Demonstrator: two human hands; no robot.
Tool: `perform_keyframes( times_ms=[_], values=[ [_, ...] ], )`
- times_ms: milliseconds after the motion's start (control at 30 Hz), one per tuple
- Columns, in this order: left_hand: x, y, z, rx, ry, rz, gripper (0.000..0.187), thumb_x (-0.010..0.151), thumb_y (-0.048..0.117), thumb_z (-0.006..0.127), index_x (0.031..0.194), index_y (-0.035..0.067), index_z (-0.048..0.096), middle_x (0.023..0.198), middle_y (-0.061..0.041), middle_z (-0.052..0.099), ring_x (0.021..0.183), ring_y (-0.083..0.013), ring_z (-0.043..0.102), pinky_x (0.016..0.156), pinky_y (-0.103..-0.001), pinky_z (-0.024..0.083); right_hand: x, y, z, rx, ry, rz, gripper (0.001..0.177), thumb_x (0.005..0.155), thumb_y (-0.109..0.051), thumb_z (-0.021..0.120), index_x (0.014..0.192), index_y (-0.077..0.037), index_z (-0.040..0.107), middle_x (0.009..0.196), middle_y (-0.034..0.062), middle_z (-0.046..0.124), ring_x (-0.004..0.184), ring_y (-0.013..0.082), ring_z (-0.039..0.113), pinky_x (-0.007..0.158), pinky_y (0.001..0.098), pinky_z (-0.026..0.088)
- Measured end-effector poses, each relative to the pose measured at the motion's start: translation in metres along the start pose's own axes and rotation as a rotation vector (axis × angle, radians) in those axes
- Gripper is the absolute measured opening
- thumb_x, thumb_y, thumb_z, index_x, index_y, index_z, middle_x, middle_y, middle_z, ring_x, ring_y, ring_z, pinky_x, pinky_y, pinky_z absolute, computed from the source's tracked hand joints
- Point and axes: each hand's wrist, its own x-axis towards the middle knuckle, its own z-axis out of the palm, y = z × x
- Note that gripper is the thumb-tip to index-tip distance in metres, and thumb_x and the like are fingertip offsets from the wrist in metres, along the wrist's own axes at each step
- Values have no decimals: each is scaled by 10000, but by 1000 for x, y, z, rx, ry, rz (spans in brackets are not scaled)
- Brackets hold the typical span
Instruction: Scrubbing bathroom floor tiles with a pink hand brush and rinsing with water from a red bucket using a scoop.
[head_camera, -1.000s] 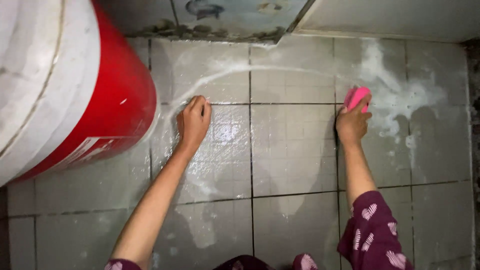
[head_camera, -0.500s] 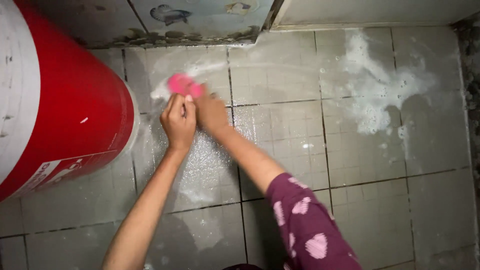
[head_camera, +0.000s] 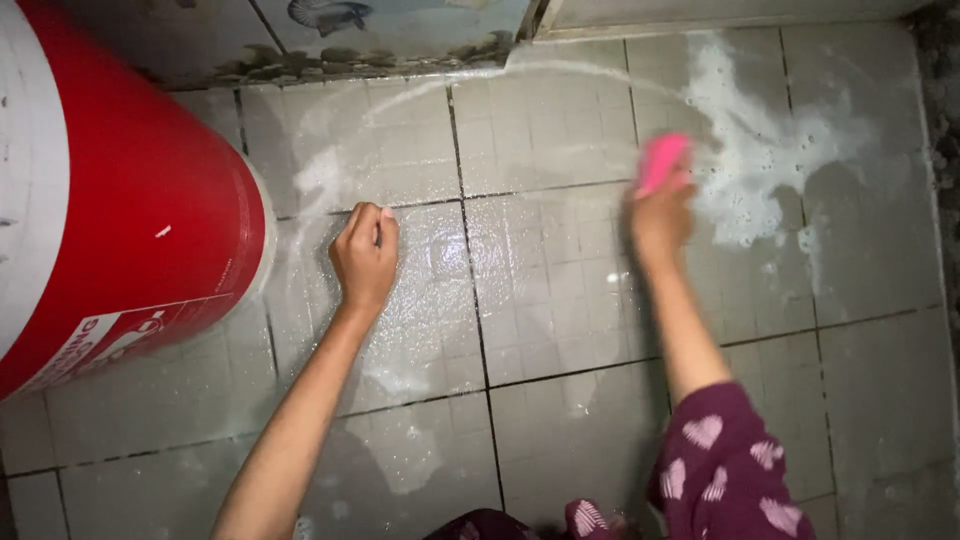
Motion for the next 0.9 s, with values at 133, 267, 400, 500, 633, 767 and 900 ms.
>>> perform_keyframes(
  times_ms=[133,267,400,500,633,767,900],
  values=[
    [-4,5,0,77,-15,43,319,1056,117,591,760,131,473,644,-27,474,595,-248,584,537,-357,455,-150,-89,17,60,-117,-319,710,912,-34,584,1488,215,250,1147,426,588,984,600,655,747,679,512],
    [-3,18,2,105,-12,55,313,1050,166,612,766,137,484,651,-36,504,633,-262,623,553,-364,492,-246,-110,19,-96,3,-966,579,950,-196,551,1515,-128,442,972,269,604,697,425,689,449,469,549],
    [-3,26,-4,171,-22,68,322,1048,183,615,763,137,474,661,-47,518,655,-267,641,566,-362,510,-182,-30,88,-323,454,-1122,350,893,-135,577,1226,-79,667,901,300,648,641,361,689,454,401,543],
    [-12,17,-1,199,-33,33,314,1058,226,608,786,144,473,684,-56,519,700,-285,658,600,-402,537,-97,-18,4,-96,-88,-345,643,984,-278,570,1474,96,388,970,303,679,837,502,718,631,582,570],
    [-10,22,9,223,-56,52,297,1050,223,603,785,143,496,687,-54,548,691,-282,665,597,-409,547,-88,-3,-54,-143,-98,-321,741,1000,-276,594,1621,-118,221,1171,304,533,884,594,666,713,653,551],
    [-9,37,22,221,-93,64,309,1063,255,579,787,149,492,693,-32,547,685,-269,668,593,-409,559,-169,8,-36,-188,-233,-589,577,953,-384,514,1461,-110,501,1145,246,604,824,491,720,608,571,591],
    [-5,52,28,266,-80,108,291,1049,300,574,799,184,480,699,-26,539,655,-262,670,563,-404,566,-192,20,-7,-290,-273,-765,640,955,-365,513,1570,-289,353,1099,190,566,725,472,718,539,559,597]
  ],
)
